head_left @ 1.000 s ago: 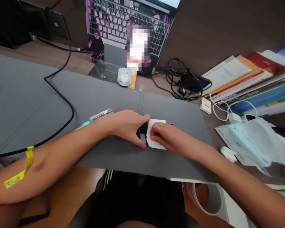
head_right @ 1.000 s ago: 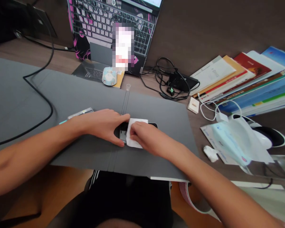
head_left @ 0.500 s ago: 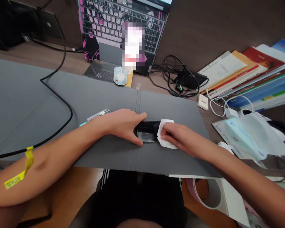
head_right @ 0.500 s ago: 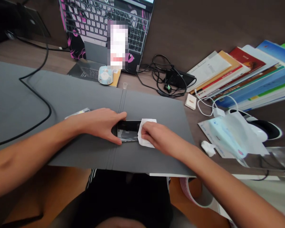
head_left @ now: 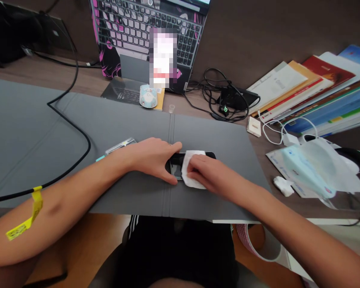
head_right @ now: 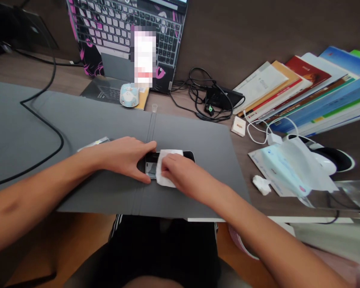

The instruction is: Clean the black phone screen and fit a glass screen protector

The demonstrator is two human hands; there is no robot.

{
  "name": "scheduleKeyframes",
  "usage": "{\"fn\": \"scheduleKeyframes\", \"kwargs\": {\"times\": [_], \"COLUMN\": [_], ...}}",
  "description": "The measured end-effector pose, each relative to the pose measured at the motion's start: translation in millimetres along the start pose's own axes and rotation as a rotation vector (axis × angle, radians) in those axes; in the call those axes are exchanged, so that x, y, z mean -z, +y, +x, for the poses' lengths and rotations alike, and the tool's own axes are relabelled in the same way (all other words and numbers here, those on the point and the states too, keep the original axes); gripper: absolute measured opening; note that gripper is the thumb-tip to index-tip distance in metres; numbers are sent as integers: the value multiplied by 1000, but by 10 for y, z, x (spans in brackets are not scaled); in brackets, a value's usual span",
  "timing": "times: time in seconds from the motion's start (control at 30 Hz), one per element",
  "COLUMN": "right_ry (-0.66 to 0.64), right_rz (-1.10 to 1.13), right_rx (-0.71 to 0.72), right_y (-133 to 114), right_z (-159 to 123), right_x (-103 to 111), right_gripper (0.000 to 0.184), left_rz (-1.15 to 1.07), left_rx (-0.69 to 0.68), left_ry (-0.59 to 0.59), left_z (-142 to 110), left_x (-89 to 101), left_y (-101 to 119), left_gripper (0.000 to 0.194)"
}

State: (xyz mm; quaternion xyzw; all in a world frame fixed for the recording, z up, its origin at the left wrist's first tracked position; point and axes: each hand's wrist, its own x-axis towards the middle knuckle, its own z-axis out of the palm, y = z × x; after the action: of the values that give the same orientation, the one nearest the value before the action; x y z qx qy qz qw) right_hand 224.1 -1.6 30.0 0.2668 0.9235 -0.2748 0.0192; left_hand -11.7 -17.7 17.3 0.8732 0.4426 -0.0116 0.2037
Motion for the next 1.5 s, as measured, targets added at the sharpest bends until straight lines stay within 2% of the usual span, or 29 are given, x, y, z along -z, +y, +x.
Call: {"fn": "scheduleKeyframes", "kwargs": {"times": [0.17,0.33,0.47,0.63,0.9,1.0,1.2,1.27,1.37,1.5], "right_ry": [23,28,67,91,109,118,160,165,161,162], "right_rz": [-52,-109,-131,-108,-41,-43,-111,-115,-75,-53], "right_rx": [-111,-182,-170,-133,-85,-88,-207,-223,-207,-141], "right_y": [276,362,379,348,-29,11,451,513,427,107], "right_z": [-407,-526,-423,-167,379,353,-121,-194,-112,186], "right_x": [185,266,261,261,6,-3,233,273,231,57], "right_gripper": [22,24,22,18,15,16,18,18,15,15], "left_rz": [-12,-5,6,5,-16,-25,-46,-44,-49,-46], "left_rx": [22,12,11,19,20,27,40,43,43,17], "left_ry": [-13,-2,-2,-21,7,2,-21,-21,-22,-1], "left_z": [10,-2,-3,-1,6,5,-4,-2,6,13], "left_x": [11,6,10,32,3,-2,44,46,30,3], "left_y": [9,20,24,38,19,14,33,31,22,19], "left_gripper": [64,60,59,60,59,60,62,62,63,62]}}
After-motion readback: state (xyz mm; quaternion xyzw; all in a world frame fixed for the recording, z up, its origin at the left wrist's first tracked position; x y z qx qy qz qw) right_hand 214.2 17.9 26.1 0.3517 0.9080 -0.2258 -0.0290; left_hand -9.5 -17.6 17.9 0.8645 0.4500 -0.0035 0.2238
